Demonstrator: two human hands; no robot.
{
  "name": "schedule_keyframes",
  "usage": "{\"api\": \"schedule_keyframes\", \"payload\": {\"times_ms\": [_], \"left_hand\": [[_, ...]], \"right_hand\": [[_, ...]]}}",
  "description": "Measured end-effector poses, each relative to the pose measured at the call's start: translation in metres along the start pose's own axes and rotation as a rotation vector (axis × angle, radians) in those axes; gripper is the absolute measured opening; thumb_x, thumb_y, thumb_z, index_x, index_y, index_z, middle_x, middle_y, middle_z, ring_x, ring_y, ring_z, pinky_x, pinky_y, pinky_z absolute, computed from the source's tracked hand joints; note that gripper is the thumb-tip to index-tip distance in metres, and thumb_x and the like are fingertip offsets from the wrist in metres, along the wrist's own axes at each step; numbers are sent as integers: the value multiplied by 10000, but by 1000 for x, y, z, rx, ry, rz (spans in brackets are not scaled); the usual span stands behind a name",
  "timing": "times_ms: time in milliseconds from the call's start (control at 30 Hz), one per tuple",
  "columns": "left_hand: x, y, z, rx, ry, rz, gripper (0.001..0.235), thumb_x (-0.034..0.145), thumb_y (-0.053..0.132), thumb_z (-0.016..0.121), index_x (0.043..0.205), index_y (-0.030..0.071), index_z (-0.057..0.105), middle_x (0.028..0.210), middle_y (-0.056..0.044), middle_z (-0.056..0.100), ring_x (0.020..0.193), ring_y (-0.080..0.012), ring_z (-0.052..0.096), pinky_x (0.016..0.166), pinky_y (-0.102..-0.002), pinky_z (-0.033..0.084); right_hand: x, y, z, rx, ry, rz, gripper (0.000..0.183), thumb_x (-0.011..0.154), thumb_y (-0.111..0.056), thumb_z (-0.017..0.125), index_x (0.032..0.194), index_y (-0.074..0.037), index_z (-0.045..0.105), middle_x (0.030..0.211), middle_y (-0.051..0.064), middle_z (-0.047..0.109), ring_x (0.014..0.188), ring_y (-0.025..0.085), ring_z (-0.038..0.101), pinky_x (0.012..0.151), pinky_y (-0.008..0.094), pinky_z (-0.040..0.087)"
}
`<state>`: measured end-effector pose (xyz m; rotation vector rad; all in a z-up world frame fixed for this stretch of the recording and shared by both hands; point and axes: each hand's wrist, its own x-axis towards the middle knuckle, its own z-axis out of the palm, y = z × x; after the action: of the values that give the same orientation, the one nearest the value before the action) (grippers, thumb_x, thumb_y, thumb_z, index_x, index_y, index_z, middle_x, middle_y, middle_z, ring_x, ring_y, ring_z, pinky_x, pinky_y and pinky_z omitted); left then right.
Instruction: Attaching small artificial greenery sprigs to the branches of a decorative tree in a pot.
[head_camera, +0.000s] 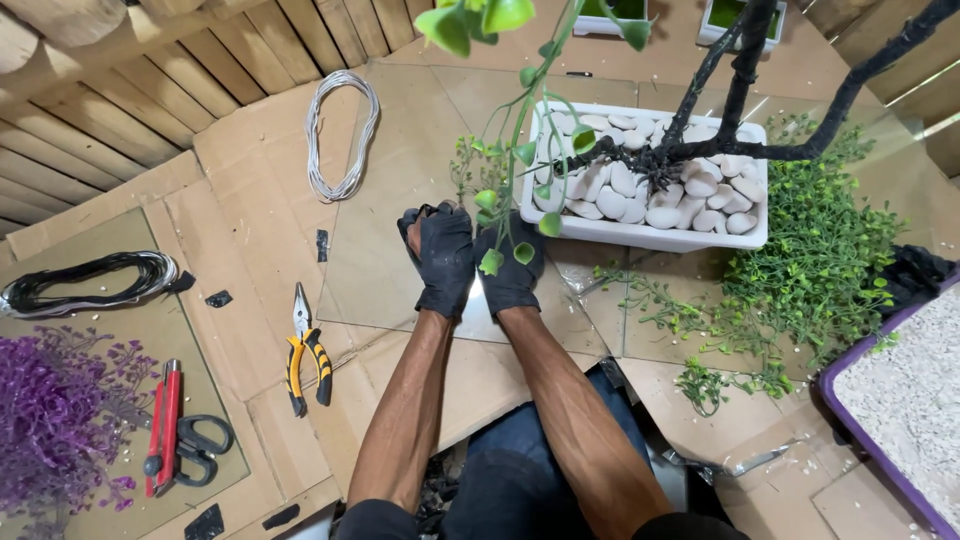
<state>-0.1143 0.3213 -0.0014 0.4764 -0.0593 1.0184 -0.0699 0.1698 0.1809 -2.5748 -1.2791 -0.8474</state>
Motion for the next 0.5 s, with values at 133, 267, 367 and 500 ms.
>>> {"api": "schedule_keyframes", "payload": {"times_ms": [133,267,367,500], "left_hand": [[-1,19,36,493,-59,56,481,1107,532,380,959,138,612,857,-39,711,972,-234,699,1069,-347,463],[-6,13,55,378,-82,40,480,1092,530,422,870,149,611,785,-19,698,889,-213,706,1017,-326,491],[-1,10,61,303,-135,42,498,1071,534,467,765,170,614,717,2,707,790,-201,720,961,-302,525],[-7,15,69,302,-118,5,509,1067,515,439,718,167,565,678,-9,663,765,-254,719,989,-345,528]], "right_hand": [[-16,-4,19,125,-40,134,238,995,-294,591,815,-159,667,792,21,709,932,304,693,919,389,508],[-23,-3,27,159,-61,229,294,1019,-346,577,910,-97,688,897,60,745,1038,355,680,1049,398,477],[-38,-4,87,554,287,379,238,887,-291,804,958,-74,737,928,75,776,1037,279,729,1002,355,530],[-43,0,84,336,301,296,250,859,-350,788,883,-106,739,837,75,757,900,293,744,896,426,586]]}}
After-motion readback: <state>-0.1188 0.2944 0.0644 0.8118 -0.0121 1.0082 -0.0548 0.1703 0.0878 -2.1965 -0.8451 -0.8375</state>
